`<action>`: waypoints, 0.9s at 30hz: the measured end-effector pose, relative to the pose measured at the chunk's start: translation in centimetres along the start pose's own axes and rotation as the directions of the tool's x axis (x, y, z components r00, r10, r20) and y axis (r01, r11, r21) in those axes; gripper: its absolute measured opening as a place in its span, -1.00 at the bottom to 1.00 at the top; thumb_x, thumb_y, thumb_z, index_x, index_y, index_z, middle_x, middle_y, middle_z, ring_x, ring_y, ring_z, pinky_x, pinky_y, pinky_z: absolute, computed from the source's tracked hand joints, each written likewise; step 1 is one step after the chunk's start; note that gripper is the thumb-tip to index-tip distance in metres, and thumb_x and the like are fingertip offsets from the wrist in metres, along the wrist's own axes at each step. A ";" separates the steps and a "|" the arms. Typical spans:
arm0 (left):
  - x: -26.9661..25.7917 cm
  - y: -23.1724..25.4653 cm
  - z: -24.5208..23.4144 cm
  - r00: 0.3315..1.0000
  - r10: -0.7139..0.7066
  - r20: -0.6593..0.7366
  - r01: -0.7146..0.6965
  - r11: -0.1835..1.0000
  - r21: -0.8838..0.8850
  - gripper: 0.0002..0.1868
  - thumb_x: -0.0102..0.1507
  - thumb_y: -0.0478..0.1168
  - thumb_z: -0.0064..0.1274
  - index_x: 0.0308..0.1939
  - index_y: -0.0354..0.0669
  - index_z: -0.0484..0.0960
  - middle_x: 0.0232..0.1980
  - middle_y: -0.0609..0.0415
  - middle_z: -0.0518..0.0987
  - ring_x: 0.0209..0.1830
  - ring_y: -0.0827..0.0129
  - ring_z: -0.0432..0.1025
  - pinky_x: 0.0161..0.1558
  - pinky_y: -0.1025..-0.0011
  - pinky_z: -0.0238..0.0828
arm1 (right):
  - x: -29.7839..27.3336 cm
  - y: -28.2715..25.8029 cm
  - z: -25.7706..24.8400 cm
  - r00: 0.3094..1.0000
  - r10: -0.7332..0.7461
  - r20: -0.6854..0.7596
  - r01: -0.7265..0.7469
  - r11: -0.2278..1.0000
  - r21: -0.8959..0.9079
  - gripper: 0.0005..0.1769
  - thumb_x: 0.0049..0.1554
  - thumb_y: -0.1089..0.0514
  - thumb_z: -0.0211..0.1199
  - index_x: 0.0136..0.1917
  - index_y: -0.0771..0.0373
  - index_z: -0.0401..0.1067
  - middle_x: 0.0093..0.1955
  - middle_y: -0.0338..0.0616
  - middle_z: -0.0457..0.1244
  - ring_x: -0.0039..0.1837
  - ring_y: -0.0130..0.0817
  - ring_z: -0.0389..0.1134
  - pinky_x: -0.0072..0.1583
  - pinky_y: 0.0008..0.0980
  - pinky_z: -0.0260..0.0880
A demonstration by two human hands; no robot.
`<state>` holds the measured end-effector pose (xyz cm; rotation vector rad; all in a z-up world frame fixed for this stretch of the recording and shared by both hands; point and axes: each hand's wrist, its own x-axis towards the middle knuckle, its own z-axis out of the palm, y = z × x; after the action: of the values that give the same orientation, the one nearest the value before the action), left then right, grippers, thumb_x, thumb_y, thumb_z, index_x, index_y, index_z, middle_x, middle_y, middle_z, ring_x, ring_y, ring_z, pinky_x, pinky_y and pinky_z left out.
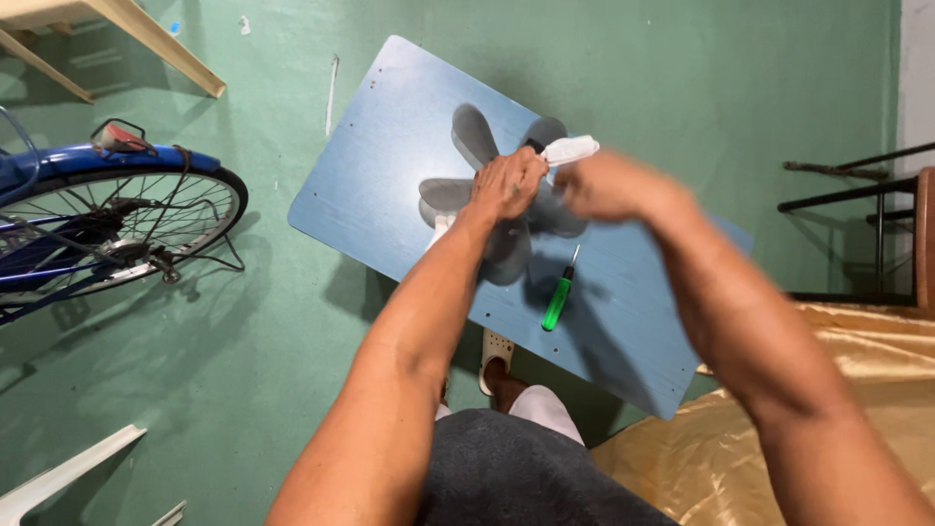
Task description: The person assembles a small white desk fan on a blue table using a green screwdriver. They attach the fan head to the base, secure it with screws, and then attach the power cord.
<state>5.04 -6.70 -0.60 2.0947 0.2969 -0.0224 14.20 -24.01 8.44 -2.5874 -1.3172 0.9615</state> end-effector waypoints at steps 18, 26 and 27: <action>2.4 -4.4 1.7 0.968 -0.251 0.012 0.124 0.438 -0.890 -0.55 0.38 0.15 -0.08 0.00 -0.12 0.66 -0.50 0.28 0.33 -0.60 0.62 0.12 -0.59 0.56 0.02 | 1.5 2.7 2.9 0.993 0.099 0.067 -0.106 0.463 0.880 -0.80 0.21 0.07 0.27 0.08 0.15 0.53 -0.18 -0.36 0.35 -0.17 -0.60 0.32 -0.15 -0.53 0.31; 1.7 -4.1 2.9 0.986 -0.161 -0.039 0.043 0.474 -0.879 -0.56 0.38 0.14 0.06 -0.16 -0.21 0.61 -0.45 0.26 0.37 -0.52 0.60 0.19 -0.51 0.54 0.08 | 4.4 1.1 4.6 0.835 0.461 -0.302 0.283 0.112 0.953 -0.90 0.25 0.17 0.33 -0.04 0.24 0.52 -0.19 -0.28 0.35 -0.22 -0.54 0.34 -0.17 -0.54 0.39; 1.4 -3.7 2.8 0.988 -0.143 -0.063 0.026 0.545 -0.838 -0.53 0.40 0.14 0.08 -0.21 -0.26 0.59 -0.42 0.26 0.38 -0.48 0.60 0.20 -0.48 0.54 0.10 | 4.9 0.7 4.8 0.806 0.514 -0.295 0.297 0.080 0.952 -0.90 0.24 0.17 0.34 -0.05 0.25 0.52 -0.19 -0.27 0.35 -0.23 -0.54 0.34 -0.18 -0.54 0.41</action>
<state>5.86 -6.95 -5.40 1.0993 0.3888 0.1687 14.10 -21.75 1.97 -1.4878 0.0083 0.5554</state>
